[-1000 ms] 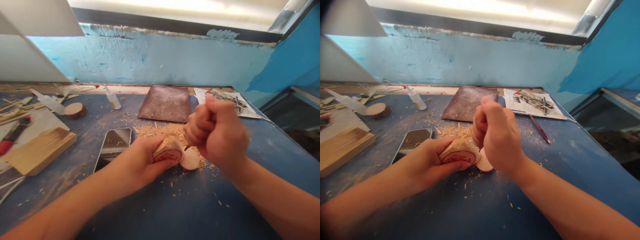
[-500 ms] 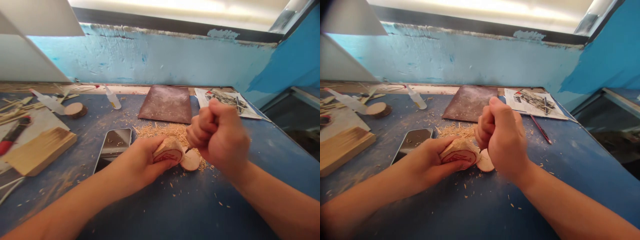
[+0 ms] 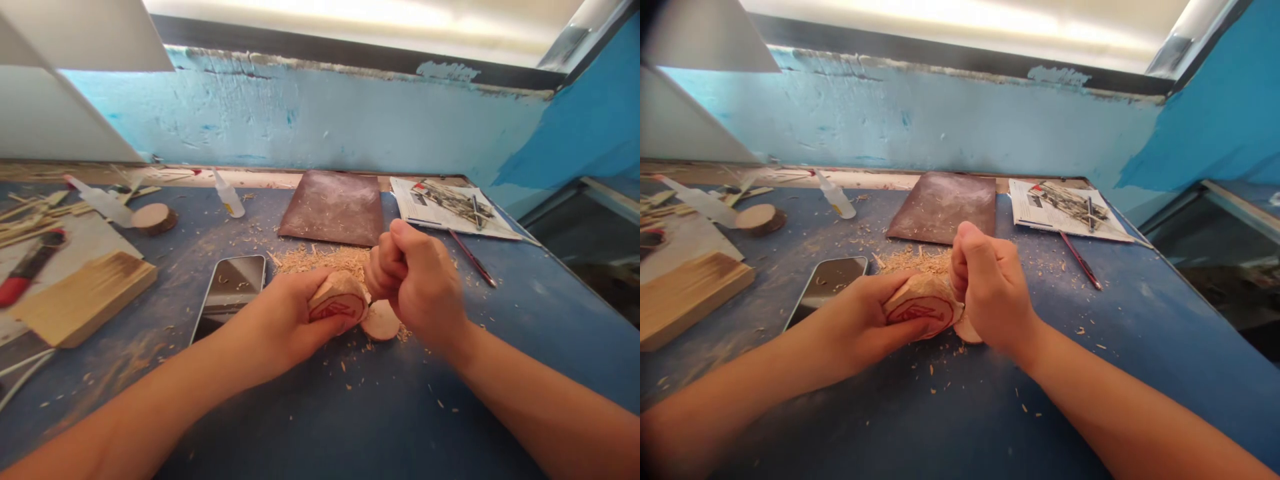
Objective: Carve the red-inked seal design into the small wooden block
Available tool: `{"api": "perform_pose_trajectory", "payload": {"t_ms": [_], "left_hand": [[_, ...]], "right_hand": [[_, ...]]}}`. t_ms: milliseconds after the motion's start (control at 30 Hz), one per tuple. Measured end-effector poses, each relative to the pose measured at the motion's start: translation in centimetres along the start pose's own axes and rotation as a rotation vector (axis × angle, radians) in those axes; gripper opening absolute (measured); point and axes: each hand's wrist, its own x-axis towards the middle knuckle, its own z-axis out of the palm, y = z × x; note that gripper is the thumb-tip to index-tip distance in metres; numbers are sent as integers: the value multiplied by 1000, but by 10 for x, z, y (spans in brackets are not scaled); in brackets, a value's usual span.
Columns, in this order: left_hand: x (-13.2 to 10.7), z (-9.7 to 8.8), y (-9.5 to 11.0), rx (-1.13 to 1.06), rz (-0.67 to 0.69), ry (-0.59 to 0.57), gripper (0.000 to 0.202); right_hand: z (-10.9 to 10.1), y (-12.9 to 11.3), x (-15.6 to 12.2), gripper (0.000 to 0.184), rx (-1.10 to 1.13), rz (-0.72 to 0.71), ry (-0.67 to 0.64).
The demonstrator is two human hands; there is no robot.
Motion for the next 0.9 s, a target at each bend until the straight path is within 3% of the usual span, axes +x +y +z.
{"api": "perform_pose_trajectory", "payload": {"t_ms": [67, 200, 333, 467, 633, 800, 900], "left_hand": [[1, -3, -1, -61, 0, -8, 11], [3, -7, -5, -261, -71, -21, 33], [5, -4, -7, -254, -128, -7, 37], [8, 1, -9, -220, -129, 111, 50], [8, 2, -8, -120, -61, 136, 56], [4, 1, -1, 15, -31, 142, 45], [1, 2, 1, 61, -34, 142, 44]], "right_hand": [[-7, -3, 1, 51, 7, 56, -116], [-20, -13, 4, 32, -23, 91, -302], [-27, -12, 9, 46, 49, 130, -438], [-25, -20, 15, 60, 154, 181, -393], [-7, -43, 18, 60, 152, 135, -269], [11, -31, 12, 55, 139, 204, -148], [16, -27, 8, 52, 116, 168, -96]]}}
